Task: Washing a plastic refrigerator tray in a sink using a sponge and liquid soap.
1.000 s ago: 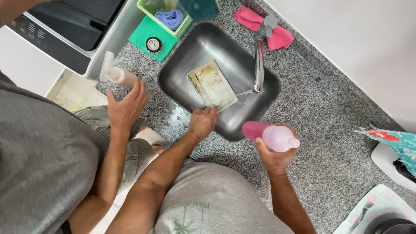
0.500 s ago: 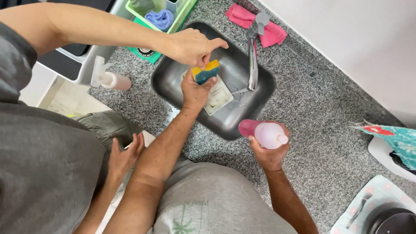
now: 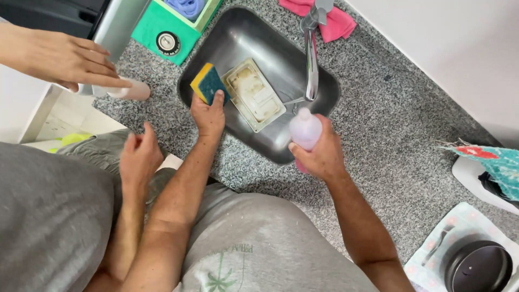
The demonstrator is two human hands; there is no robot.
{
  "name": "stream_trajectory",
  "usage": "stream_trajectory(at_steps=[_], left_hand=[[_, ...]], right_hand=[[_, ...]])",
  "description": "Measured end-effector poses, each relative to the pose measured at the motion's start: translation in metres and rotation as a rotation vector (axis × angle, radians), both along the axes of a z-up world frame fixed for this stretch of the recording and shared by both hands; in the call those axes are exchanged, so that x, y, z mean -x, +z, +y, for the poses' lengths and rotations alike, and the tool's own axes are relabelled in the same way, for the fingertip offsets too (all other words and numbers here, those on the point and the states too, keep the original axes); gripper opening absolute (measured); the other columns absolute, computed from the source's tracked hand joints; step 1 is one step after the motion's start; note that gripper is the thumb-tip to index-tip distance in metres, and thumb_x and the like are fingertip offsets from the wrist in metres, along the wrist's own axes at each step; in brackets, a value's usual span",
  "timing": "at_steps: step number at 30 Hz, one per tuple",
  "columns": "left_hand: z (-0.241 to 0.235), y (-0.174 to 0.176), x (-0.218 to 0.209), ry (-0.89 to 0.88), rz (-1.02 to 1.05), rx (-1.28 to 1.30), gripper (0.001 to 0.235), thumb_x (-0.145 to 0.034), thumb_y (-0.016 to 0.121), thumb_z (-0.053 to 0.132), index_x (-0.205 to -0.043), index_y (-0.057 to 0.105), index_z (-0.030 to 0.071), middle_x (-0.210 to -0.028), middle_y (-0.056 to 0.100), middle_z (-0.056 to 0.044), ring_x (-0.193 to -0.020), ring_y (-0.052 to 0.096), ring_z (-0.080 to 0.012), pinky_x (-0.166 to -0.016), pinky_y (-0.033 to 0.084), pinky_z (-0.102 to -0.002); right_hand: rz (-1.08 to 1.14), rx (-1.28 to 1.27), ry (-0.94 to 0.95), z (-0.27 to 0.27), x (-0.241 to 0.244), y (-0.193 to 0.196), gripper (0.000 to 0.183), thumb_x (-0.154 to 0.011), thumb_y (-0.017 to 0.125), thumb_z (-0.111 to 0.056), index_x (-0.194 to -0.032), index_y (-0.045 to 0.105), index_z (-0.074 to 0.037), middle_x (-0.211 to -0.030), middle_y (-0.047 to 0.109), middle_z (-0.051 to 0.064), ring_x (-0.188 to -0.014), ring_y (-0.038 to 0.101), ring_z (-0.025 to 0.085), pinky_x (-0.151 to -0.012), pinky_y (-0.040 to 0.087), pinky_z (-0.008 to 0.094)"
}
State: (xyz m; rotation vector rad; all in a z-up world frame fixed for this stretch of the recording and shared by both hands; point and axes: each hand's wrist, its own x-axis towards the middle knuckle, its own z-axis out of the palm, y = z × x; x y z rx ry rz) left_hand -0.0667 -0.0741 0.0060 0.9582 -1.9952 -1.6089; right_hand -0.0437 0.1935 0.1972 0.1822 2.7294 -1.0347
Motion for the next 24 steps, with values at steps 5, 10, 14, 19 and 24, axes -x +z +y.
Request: stream_trajectory(at_steps=[5, 10, 14, 19, 24], left_hand=[[-0.011, 0.0, 0.0, 0.025, 0.006, 0.04, 0.017, -0.088, 0.081, 0.012, -0.094, 0.066, 0.008, -0.078, 0.069, -0.008, -0.078, 0.07, -0.0228, -0.073, 0.056, -0.039], [-0.014, -0.002, 0.0, 0.01, -0.039, 0.068, 0.019, -0.086, 0.083, 0.016, -0.096, 0.068, 0.009, -0.078, 0.07, -0.011, -0.079, 0.073, -0.03, -0.071, 0.056, -0.044], [-0.011, 0.003, -0.001, -0.009, -0.095, 0.055, 0.019, -0.085, 0.083, 0.018, -0.096, 0.069, 0.011, -0.077, 0.073, -0.008, -0.08, 0.075, -0.0288, -0.07, 0.058, -0.043], [-0.01, 0.009, -0.003, -0.025, -0.118, 0.051, 0.021, -0.084, 0.084, 0.019, -0.096, 0.069, 0.012, -0.079, 0.075, -0.008, -0.08, 0.076, -0.0288, -0.071, 0.059, -0.042], [-0.011, 0.016, -0.005, -0.041, -0.096, 0.025, 0.021, -0.085, 0.082, 0.018, -0.098, 0.068, 0.009, -0.081, 0.076, -0.01, -0.082, 0.076, -0.0314, -0.073, 0.059, -0.044]], right_hand=[[-0.526, -0.03, 0.223, -0.016, 0.038, 0.004, 0.081, -0.071, 0.085, -0.041, -0.138, 0.05, -0.013, -0.127, 0.066, 0.029, -0.125, 0.06, 0.049, -0.105, 0.047, 0.059], [-0.697, -0.118, 0.373, -0.035, 0.057, 0.012, 0.07, -0.078, 0.077, -0.05, -0.128, 0.056, -0.006, -0.126, 0.067, 0.03, -0.127, 0.06, 0.046, -0.108, 0.045, 0.057], [-0.791, -0.252, 0.487, -0.051, 0.063, 0.039, 0.07, -0.083, 0.07, -0.053, -0.128, 0.057, -0.001, -0.131, 0.064, 0.032, -0.131, 0.057, 0.047, -0.113, 0.044, 0.055], [-0.798, -0.279, 0.533, -0.054, 0.071, 0.033, 0.075, -0.079, 0.071, -0.06, -0.124, 0.061, -0.001, -0.123, 0.069, 0.029, -0.125, 0.062, 0.045, -0.106, 0.049, 0.055], [-0.792, -0.271, 0.569, -0.058, 0.084, 0.027, 0.076, -0.077, 0.073, -0.062, -0.123, 0.062, -0.004, -0.117, 0.071, 0.024, -0.12, 0.066, 0.041, -0.103, 0.052, 0.05]])
